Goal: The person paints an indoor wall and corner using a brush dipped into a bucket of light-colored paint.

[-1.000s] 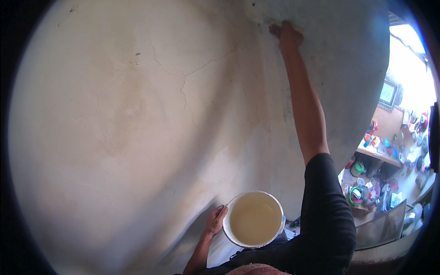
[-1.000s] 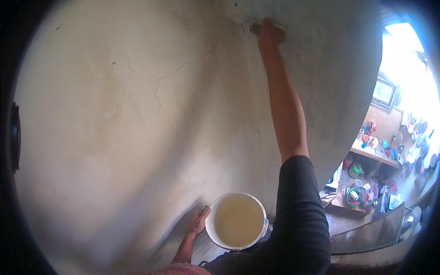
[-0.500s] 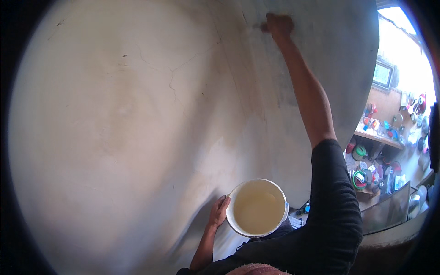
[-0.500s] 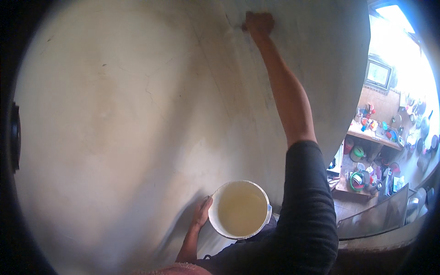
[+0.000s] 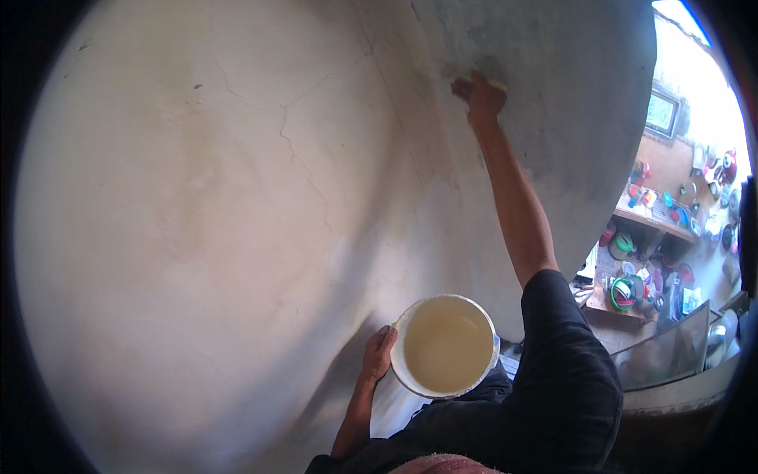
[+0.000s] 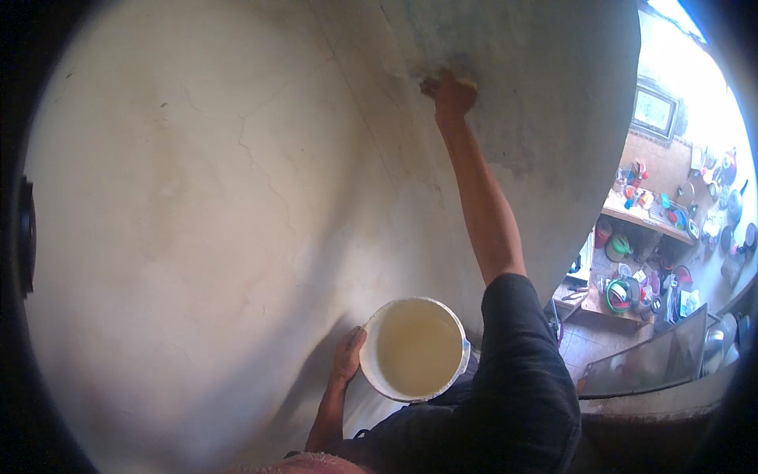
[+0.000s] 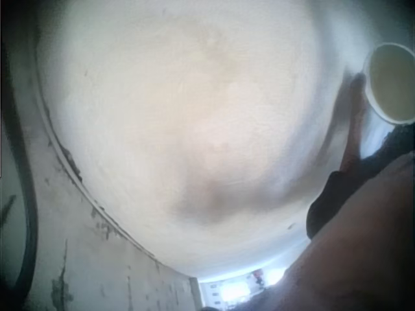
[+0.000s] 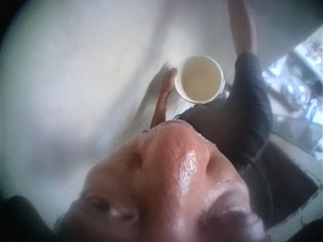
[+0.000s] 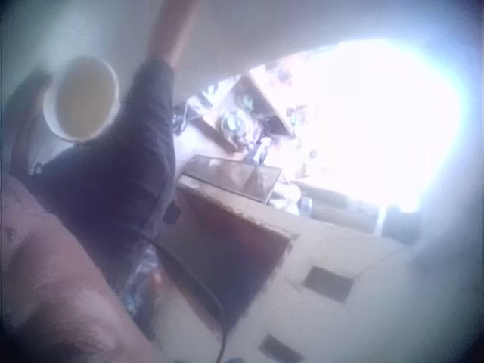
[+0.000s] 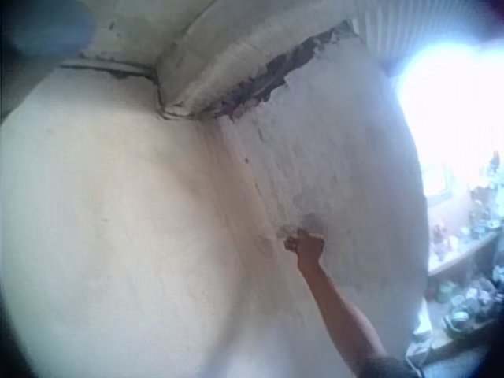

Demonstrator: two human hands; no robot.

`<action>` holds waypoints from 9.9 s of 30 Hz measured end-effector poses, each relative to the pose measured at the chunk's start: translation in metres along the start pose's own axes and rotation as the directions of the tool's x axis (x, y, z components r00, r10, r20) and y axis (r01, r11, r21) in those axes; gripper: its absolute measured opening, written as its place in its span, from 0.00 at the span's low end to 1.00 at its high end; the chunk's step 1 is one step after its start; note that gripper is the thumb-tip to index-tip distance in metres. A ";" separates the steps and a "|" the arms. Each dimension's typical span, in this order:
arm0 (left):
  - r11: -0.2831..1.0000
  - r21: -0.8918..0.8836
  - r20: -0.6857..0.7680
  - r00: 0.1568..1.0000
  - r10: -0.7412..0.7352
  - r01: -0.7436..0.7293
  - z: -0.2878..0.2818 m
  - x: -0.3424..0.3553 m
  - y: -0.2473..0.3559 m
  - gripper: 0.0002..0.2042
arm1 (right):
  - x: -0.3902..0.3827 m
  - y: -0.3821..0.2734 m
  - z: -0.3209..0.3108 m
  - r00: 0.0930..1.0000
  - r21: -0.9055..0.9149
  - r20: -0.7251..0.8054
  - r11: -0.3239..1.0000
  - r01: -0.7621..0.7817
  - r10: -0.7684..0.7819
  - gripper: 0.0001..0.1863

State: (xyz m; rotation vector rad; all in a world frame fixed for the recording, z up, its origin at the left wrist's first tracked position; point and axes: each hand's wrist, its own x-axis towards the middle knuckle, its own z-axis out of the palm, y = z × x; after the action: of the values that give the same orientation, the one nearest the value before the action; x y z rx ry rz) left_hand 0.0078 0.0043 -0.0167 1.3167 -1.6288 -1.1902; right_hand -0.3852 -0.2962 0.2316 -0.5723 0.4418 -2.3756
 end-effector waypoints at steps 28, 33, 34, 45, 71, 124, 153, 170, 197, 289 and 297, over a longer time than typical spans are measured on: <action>0.986 0.144 -0.031 0.996 0.085 -0.080 -0.001 -0.007 0.022 0.17 | -0.008 0.023 -0.040 0.999 0.018 -0.045 1.000 -0.010 0.011 0.15; 1.000 -0.007 -0.055 0.998 0.022 -0.022 0.011 -0.001 0.023 0.18 | -0.036 0.050 -0.142 0.991 -0.247 -0.130 0.968 -0.037 0.005 0.12; 0.999 0.029 -0.063 0.998 0.014 -0.012 0.009 -0.002 0.022 0.18 | -0.047 0.057 -0.154 0.985 -0.368 -0.171 0.927 -0.067 0.003 0.12; 0.998 0.038 0.010 0.999 0.052 -0.052 0.010 0.008 0.016 0.17 | 0.025 0.043 -0.121 0.954 -0.991 0.119 -0.086 0.099 -0.275 0.18; 0.843 0.530 -0.125 0.974 0.187 -0.094 -0.001 -0.011 0.020 0.20 | -0.138 -0.020 -0.187 0.992 -0.519 0.042 0.851 -0.083 0.123 0.09; 0.988 -0.144 -0.133 0.988 -0.077 0.057 0.003 0.006 0.081 0.20 | -0.331 -0.127 -0.102 0.564 -0.923 0.385 0.294 0.250 0.730 0.12; 0.980 -0.184 -0.136 0.985 -0.105 0.079 0.006 0.007 0.070 0.19 | -0.305 -0.156 -0.094 0.491 -0.691 0.705 0.339 0.639 0.511 0.09; 0.983 -0.175 -0.081 0.994 -0.070 0.055 0.003 0.009 0.074 0.19 | -0.302 -0.107 -0.105 0.389 -0.649 0.752 0.492 0.580 0.533 0.10; 0.998 0.064 -0.107 0.994 0.013 -0.006 0.002 0.005 0.030 0.21 | -0.308 -0.118 -0.119 0.666 -0.860 0.504 0.390 0.329 0.550 0.09; 0.991 0.134 -0.187 0.981 0.041 -0.016 0.025 -0.021 0.034 0.19 | 0.060 -0.105 0.142 0.931 0.042 0.194 0.951 0.308 -0.310 0.15; 0.997 0.015 -0.150 0.986 0.071 -0.070 0.025 -0.014 0.018 0.19 | -0.005 0.011 0.006 0.999 0.137 0.005 0.989 -0.046 0.046 0.19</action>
State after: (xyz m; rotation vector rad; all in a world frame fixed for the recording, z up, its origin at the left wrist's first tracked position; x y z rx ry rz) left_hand -0.0181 0.0239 -0.0072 1.3116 -1.5607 -1.0167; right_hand -0.3729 -0.3020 0.2299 -0.4957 0.2850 -2.3398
